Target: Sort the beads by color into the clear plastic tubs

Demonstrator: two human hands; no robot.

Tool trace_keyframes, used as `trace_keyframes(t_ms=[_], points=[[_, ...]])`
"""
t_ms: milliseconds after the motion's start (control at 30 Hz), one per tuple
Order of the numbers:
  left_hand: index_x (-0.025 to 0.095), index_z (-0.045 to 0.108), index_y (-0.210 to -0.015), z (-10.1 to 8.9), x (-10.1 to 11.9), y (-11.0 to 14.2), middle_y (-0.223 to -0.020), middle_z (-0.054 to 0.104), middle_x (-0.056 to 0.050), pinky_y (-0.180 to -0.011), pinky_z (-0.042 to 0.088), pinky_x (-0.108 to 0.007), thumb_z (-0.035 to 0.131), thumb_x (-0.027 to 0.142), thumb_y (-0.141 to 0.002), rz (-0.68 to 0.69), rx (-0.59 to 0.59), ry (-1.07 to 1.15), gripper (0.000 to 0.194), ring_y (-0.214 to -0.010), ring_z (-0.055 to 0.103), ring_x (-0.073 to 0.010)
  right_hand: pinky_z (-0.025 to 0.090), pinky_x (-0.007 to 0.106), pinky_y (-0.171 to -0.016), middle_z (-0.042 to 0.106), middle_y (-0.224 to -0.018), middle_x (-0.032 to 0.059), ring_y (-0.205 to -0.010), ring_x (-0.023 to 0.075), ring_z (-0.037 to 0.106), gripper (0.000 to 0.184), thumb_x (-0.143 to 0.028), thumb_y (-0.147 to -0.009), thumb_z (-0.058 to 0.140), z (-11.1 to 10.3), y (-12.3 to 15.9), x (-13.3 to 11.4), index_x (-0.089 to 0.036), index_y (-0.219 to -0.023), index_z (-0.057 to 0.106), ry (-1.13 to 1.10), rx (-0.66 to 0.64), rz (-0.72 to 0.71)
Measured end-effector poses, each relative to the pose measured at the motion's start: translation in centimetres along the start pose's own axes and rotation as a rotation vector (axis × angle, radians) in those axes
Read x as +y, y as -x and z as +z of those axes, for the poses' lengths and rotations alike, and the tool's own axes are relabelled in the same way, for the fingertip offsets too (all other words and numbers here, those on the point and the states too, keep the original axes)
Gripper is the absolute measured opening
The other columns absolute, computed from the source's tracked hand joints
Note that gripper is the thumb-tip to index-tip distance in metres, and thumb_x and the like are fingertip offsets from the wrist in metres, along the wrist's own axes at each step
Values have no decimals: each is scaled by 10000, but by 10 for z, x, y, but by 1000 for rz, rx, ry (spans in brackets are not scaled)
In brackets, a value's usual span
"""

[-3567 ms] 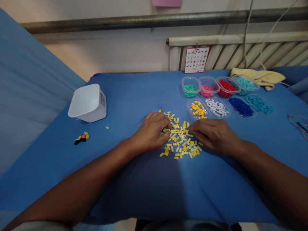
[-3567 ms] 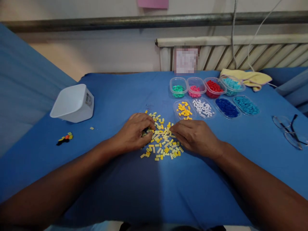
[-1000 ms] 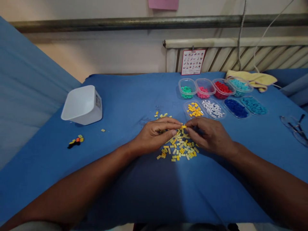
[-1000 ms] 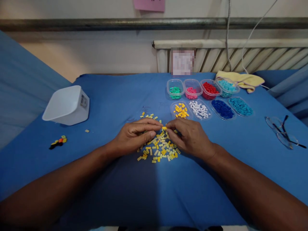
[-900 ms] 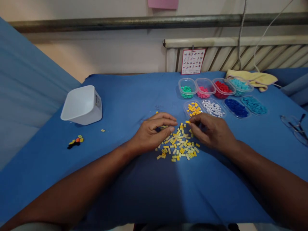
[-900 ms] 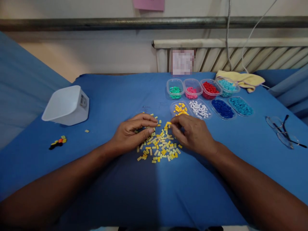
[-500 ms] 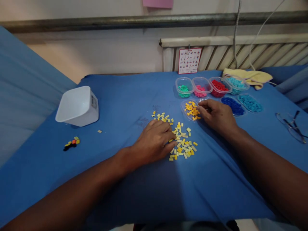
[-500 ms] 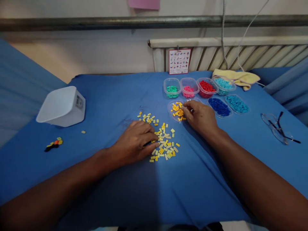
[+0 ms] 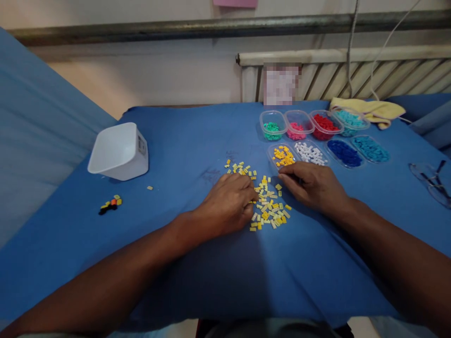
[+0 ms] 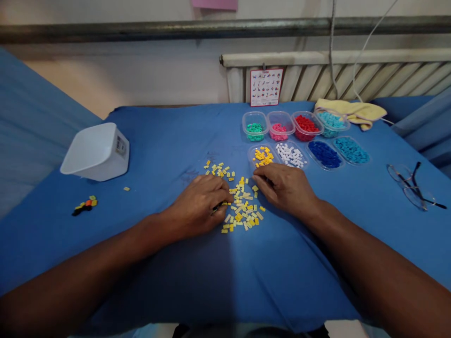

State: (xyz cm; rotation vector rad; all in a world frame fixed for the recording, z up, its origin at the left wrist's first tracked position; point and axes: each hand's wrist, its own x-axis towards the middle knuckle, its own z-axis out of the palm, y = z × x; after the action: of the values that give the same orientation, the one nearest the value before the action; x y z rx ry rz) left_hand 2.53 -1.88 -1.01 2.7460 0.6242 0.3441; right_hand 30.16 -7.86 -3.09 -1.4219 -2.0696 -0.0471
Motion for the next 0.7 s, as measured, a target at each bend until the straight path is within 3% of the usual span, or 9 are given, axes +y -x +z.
trace_keyframes(t_ms=[167, 267, 433, 600, 700], points=[[180, 758, -934, 3, -1, 0, -1039, 715, -70, -920, 415, -460, 654, 149, -927, 16, 35, 19, 109, -1000, 644, -254, 603, 358, -743, 849, -977, 64, -815, 222, 794, 178, -313, -1106, 621, -3, 0, -8, -228, -1108, 777, -76, -26, -91], [179, 736, -935, 5, 0, 0, -1030, 725, -68, -961, 424, -462, 654, 157, -956, 21, 116, 87, 88, -1006, 652, -249, 600, 351, -746, 835, -959, 58, -816, 209, 782, 141, -286, -1117, 627, -3, 1, -19, -223, -1120, 754, -131, -53, -195], [178, 735, -997, 3, 9, 0, -1114, 745, -82, -1003, 508, -395, 658, 177, -1016, 23, 260, 467, 80, -1077, 690, -213, 586, 349, -767, 822, -986, 50, -841, 206, 764, 99, -223, -1086, 696, -6, 2, -38, -215, -1182, 718, -199, -81, -354], [181, 774, -1022, 4, 11, -2, -1038, 758, -58, -929, 554, -318, 670, 240, -1076, -4, 242, 701, 132, -992, 716, -169, 567, 332, -735, 796, -915, 34, -776, 189, 741, 88, -191, -1071, 705, -9, 2, -42, -201, -1159, 701, -171, -29, -375], [183, 794, -1094, 3, -11, -3, -1075, 778, -63, -995, 565, -340, 688, 246, -1074, -24, 406, 607, 125, -1038, 731, -182, 578, 335, -738, 812, -935, 38, -794, 198, 767, 59, -225, -1092, 661, -9, 3, -29, -219, -1123, 711, -131, -40, -291]])
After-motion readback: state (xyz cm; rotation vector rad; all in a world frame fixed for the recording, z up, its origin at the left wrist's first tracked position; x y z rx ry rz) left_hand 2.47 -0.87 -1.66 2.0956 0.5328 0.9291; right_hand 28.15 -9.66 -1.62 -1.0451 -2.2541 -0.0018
